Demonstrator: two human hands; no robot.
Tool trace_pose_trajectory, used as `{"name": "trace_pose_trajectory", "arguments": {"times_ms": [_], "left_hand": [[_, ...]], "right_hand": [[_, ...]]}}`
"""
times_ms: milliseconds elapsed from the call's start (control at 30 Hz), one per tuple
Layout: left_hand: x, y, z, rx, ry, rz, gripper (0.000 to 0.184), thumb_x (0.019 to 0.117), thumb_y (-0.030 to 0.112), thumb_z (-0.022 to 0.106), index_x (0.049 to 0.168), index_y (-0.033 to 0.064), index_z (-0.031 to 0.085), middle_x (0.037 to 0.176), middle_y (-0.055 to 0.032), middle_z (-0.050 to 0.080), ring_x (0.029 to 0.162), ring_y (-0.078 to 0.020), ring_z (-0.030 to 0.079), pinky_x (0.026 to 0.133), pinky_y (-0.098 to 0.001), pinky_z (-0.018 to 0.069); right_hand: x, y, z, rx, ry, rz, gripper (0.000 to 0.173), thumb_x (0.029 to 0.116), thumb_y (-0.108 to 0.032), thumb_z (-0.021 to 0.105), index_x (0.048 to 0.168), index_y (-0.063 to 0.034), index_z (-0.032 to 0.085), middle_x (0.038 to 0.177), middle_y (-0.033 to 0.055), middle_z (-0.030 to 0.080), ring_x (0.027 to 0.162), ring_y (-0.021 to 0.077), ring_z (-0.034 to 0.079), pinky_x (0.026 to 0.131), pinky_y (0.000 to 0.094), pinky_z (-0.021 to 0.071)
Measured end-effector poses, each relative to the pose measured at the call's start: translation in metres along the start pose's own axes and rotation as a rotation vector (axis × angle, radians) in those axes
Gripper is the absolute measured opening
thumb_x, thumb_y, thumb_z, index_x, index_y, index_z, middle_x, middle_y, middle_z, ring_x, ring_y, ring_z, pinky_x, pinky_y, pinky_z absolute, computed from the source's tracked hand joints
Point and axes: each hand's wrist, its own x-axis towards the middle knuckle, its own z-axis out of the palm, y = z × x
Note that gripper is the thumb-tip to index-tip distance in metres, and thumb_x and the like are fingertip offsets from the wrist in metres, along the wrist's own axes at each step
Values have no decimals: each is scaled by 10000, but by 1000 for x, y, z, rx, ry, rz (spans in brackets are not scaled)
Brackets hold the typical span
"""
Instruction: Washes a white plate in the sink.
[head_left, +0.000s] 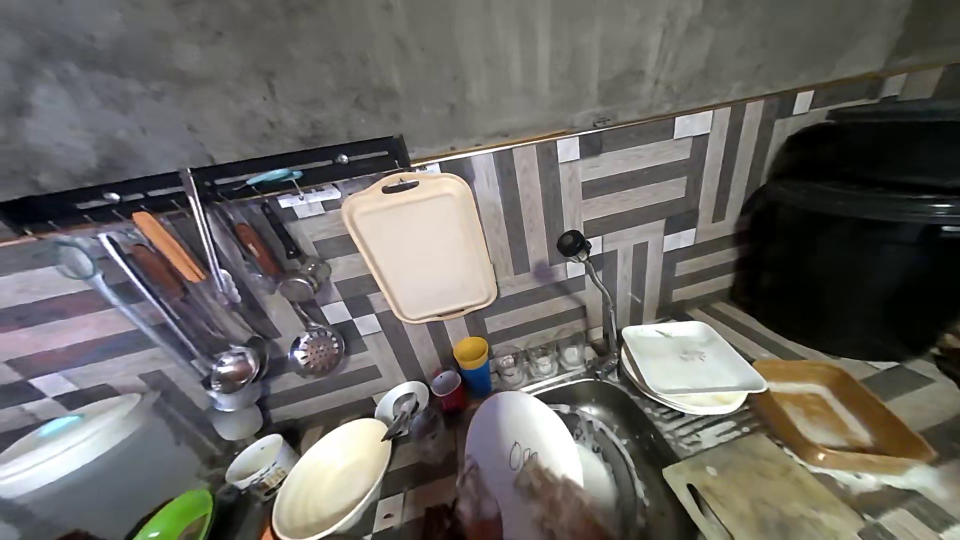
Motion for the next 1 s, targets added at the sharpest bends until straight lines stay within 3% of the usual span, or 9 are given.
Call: {"name": "trace_pose_trajectory", "arguments": {"times_ms": [133, 200, 300, 433, 567, 667, 800, 900, 1000], "left_hand": [[-15, 4, 11, 79, -100, 81, 347, 1055, 49, 438, 1232, -209, 589, 1242, -366, 630, 1206, -442, 619, 1089, -494, 453], [-18, 16, 16, 119, -161, 16, 359, 1060, 68, 443, 1259, -191, 591, 1279, -350, 624, 1239, -424, 611, 1109, -477, 440], [-6, 11, 11, 163, -164, 28, 367, 1057, 98, 456, 1284, -162, 581, 1237, -330, 638, 1185, -396, 624, 1071, -484, 462], [13, 7, -8, 369, -133, 55, 409, 1095, 178, 409, 1321, -104, 601, 1306, -338, 607, 1186, -502, 611, 1008, -640, 466], [11, 20, -13, 630, -141, 117, 400, 1082, 216, 445, 1310, -45, 644, 1295, -310, 631, 1084, -504, 668, 861, -650, 538], [1, 12, -8, 671, -158, 152, 371, 1051, 170, 500, 1320, -39, 646, 1321, -296, 628, 1096, -487, 674, 884, -621, 549], [-10, -12, 4, 567, -215, 129, 355, 1022, 111, 514, 1287, -85, 647, 1311, -343, 611, 1149, -520, 637, 953, -626, 517], [-12, -21, 7, 436, -184, 92, 373, 1053, 143, 479, 1215, -146, 649, 1173, -350, 667, 1100, -495, 664, 982, -597, 509], [-11, -14, 3, 334, -297, -114, 425, 1063, 145, 467, 1353, -158, 536, 1337, -325, 595, 1299, -391, 557, 1147, -447, 396]], "right_hand": [[54, 45, -4, 6, 165, 321, 773, 1055, -540, 394, 1622, -32, 255, 1700, 208, 178, 1588, 383, 110, 1268, 616, 85], [73, 17, -5, 71, 207, 296, 735, 1065, -502, 395, 1613, -26, 280, 1683, 228, 220, 1572, 388, 186, 1268, 582, 168], [57, -26, 10, 171, 241, 0, 479, 1065, -304, 485, 1481, -75, 550, 1536, 164, 518, 1426, 353, 484, 1186, 560, 367], [50, 8, 19, 109, 33, 17, 333, 1003, -167, 594, 1309, -75, 689, 1482, 171, 562, 1390, 405, 492, 1162, 584, 375], [64, 89, 9, -151, -52, 485, 574, 1003, -86, 563, 1562, -112, 436, 1662, 228, 278, 1504, 487, 284, 1180, 667, 275], [51, 105, 49, -196, 25, 574, 545, 1000, -127, 553, 1536, -92, 464, 1598, 227, 399, 1448, 452, 404, 1145, 630, 361], [67, 51, 81, 267, 85, 693, 585, 1014, -115, 558, 1530, 76, 361, 1510, 329, 453, 1418, 437, 457, 1185, 503, 375], [66, 10, 83, 307, 211, 415, 564, 996, -156, 579, 1455, 142, 444, 1475, 345, 486, 1411, 445, 460, 1199, 515, 353], [43, -30, 60, 336, 71, 135, 519, 1023, -207, 548, 1442, 96, 503, 1463, 305, 524, 1393, 412, 496, 1184, 525, 379]]}}
